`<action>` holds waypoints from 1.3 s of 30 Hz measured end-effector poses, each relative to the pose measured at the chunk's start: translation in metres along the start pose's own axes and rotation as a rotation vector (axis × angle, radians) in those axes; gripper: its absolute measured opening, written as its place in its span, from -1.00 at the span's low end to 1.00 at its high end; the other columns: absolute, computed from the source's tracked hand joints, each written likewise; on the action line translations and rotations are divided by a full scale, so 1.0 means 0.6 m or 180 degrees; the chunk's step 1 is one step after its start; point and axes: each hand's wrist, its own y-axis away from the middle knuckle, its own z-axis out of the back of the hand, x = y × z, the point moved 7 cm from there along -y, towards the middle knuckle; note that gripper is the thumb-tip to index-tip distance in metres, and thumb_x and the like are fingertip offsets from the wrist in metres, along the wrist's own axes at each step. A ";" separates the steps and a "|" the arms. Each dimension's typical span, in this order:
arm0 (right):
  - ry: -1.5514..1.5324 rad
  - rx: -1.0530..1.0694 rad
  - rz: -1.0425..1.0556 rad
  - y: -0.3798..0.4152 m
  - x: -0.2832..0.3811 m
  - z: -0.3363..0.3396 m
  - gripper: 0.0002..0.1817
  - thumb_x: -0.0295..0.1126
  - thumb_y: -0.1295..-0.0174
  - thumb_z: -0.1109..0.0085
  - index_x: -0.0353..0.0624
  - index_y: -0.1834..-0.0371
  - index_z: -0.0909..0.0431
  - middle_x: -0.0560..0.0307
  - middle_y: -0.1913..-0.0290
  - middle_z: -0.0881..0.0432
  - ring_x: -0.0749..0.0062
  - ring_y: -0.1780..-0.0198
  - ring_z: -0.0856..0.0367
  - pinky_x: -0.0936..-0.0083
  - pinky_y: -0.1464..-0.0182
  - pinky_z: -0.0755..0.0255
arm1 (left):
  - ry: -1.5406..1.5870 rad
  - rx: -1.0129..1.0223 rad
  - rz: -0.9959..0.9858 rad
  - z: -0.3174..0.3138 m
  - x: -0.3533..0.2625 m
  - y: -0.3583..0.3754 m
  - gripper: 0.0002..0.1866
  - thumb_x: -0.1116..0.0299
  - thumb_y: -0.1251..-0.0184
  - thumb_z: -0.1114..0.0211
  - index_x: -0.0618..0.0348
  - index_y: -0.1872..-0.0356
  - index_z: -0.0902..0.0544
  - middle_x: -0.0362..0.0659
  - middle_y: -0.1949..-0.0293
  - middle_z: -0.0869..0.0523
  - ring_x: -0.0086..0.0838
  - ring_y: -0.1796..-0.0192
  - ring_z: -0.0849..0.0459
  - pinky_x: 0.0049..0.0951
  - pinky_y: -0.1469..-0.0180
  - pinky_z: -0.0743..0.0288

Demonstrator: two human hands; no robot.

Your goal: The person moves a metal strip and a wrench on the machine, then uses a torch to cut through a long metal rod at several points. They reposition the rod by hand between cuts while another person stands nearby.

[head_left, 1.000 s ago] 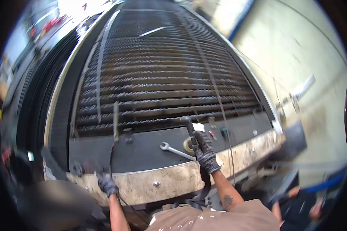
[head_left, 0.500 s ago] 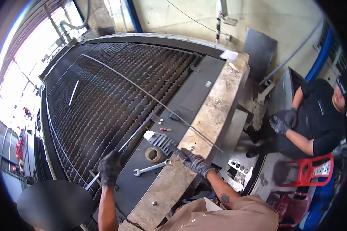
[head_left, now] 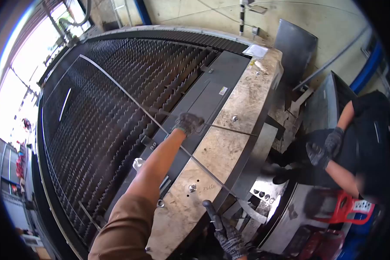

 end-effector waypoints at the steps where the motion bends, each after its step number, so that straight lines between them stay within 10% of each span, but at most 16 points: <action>1: 0.0079 -0.0125 0.0029 0.008 0.000 0.020 -0.29 -0.13 -0.41 -0.25 0.19 -0.62 -0.27 -0.18 -0.17 -0.71 -0.26 -0.15 -0.69 -0.07 -0.17 -0.59 | 0.0056 -0.0037 0.0095 0.005 -0.003 -0.027 -0.67 0.05 -0.60 -0.03 -0.15 -0.06 -0.72 0.01 0.07 -0.82 -0.06 0.02 -0.82 0.03 0.01 -0.66; 3: 0.0696 0.0687 -0.0606 0.007 0.004 0.033 -0.19 0.04 -0.55 -0.05 0.20 -0.78 0.04 0.10 -0.74 -0.11 0.24 -0.73 0.00 0.34 -0.73 0.18 | 0.0115 -0.0102 0.0239 -0.012 0.003 -0.071 -0.68 0.07 -0.58 -0.05 -0.16 -0.07 -0.72 0.01 0.01 -0.82 -0.05 -0.02 -0.80 0.02 -0.02 -0.65; 5: -0.0816 0.0502 -0.0499 -0.012 0.033 0.054 -0.41 -0.23 -0.64 0.13 0.09 -0.72 -0.16 0.10 -0.73 -0.15 0.38 -0.64 -0.21 0.29 -0.60 -0.20 | -0.0392 -0.1078 0.0167 -0.032 0.011 -0.103 -0.72 0.12 -0.51 -0.14 -0.13 -0.05 -0.73 -0.03 -0.13 -0.77 -0.10 -0.10 -0.76 -0.03 -0.03 -0.65; 8: -0.0542 0.0448 -0.1019 -0.022 0.020 0.026 -0.23 -0.15 -0.37 -0.31 0.28 -0.65 -0.24 -0.24 -0.25 -0.66 -0.33 -0.19 -0.65 -0.12 -0.12 -0.57 | 0.0753 -0.2320 0.0455 -0.022 0.031 -0.039 -0.74 0.14 -0.43 -0.24 -0.09 -0.02 -0.74 -0.05 -0.11 -0.74 -0.12 -0.14 -0.72 -0.06 -0.01 -0.63; 12: -0.0383 0.0094 -0.0171 -0.087 0.036 0.017 -0.23 -0.21 -0.39 -0.30 0.30 -0.66 -0.22 -0.25 -0.21 -0.69 -0.35 -0.12 -0.69 -0.15 -0.05 -0.57 | 0.1549 -0.1889 0.0696 0.022 0.062 0.203 -0.74 0.14 -0.39 -0.28 -0.04 0.02 -0.73 -0.01 0.04 -0.74 -0.01 -0.01 -0.73 0.01 0.00 -0.62; 15: -0.0535 -0.0065 0.0469 -0.151 0.073 0.054 -0.37 -0.27 -0.51 -0.19 0.18 -0.63 -0.30 -0.10 -0.19 -0.71 -0.01 -0.09 -0.76 0.14 -0.06 -0.64 | 0.2114 -0.1833 0.1263 -0.098 0.117 0.421 -0.76 0.17 -0.40 -0.25 0.08 0.18 -0.74 0.10 0.21 -0.74 0.07 0.12 -0.73 0.04 0.13 -0.56; 18: -0.1575 0.0134 -0.0813 -0.255 0.104 0.064 -0.24 -0.23 -0.48 -0.29 0.21 -0.70 -0.18 0.10 0.07 -0.73 0.46 0.36 -0.70 0.42 0.36 -0.62 | 0.2929 -0.1422 0.2558 -0.281 0.075 0.604 -0.64 0.10 -0.52 -0.29 0.24 0.13 -0.78 0.10 0.23 -0.83 -0.06 0.10 -0.83 -0.11 0.05 -0.63; 21: -0.2207 -0.0145 -0.0237 -0.358 0.218 0.107 -0.23 -0.19 -0.49 -0.28 0.25 -0.71 -0.16 0.08 0.12 -0.73 0.55 0.48 -0.63 0.50 0.47 -0.59 | 0.4510 -0.1682 0.2235 -0.251 -0.046 0.629 -0.71 0.18 -0.44 -0.40 0.24 0.17 -0.78 0.00 0.34 -0.83 -0.24 0.26 -0.81 -0.23 0.11 -0.61; 28: -0.2743 0.0020 0.0848 -0.675 0.667 0.151 -0.40 -0.35 -0.51 -0.20 0.21 -0.59 -0.33 0.22 0.29 -0.68 0.58 0.55 -0.60 0.54 0.58 -0.50 | 0.7156 -0.0543 0.0494 -0.144 -0.201 0.542 -0.49 0.10 -0.69 -0.08 0.17 -0.46 -0.53 -0.12 -0.25 -0.71 -0.41 -0.24 -0.67 -0.38 -0.30 -0.55; 31: -0.2215 0.0126 0.0627 -0.858 0.611 -0.014 -0.61 -0.33 -0.55 -0.16 0.18 -0.39 -0.44 0.28 0.43 -0.58 0.57 0.61 -0.54 0.56 0.65 -0.45 | 0.6687 -0.1614 0.1486 -0.191 -0.126 0.532 -0.45 0.08 -0.57 -0.28 0.22 -0.39 -0.57 -0.09 -0.13 -0.76 -0.41 -0.16 -0.70 -0.35 -0.25 -0.57; 34: -0.1445 0.0053 0.0778 -0.954 0.402 -0.205 -0.33 -0.31 -0.49 -0.17 0.16 -0.66 -0.25 0.10 0.00 -0.66 0.49 0.41 -0.64 0.46 0.43 -0.54 | 0.6718 -0.0767 0.1613 -0.247 -0.101 0.483 -0.38 -0.15 -0.36 -0.44 0.18 -0.18 -0.68 -0.10 0.06 -0.85 -0.37 0.06 -0.79 -0.26 -0.04 -0.63; 39: -0.0134 -0.0523 0.1301 -0.909 0.257 -0.285 -0.26 -0.25 -0.54 -0.14 0.38 -0.73 -0.09 0.30 0.26 -0.63 0.63 0.53 -0.49 0.55 0.53 -0.46 | 0.5158 -0.0246 0.0898 -0.325 -0.100 0.483 -0.44 -0.13 -0.38 -0.36 0.07 -0.19 -0.75 0.00 -0.02 -0.84 -0.17 -0.12 -0.80 -0.23 -0.20 -0.60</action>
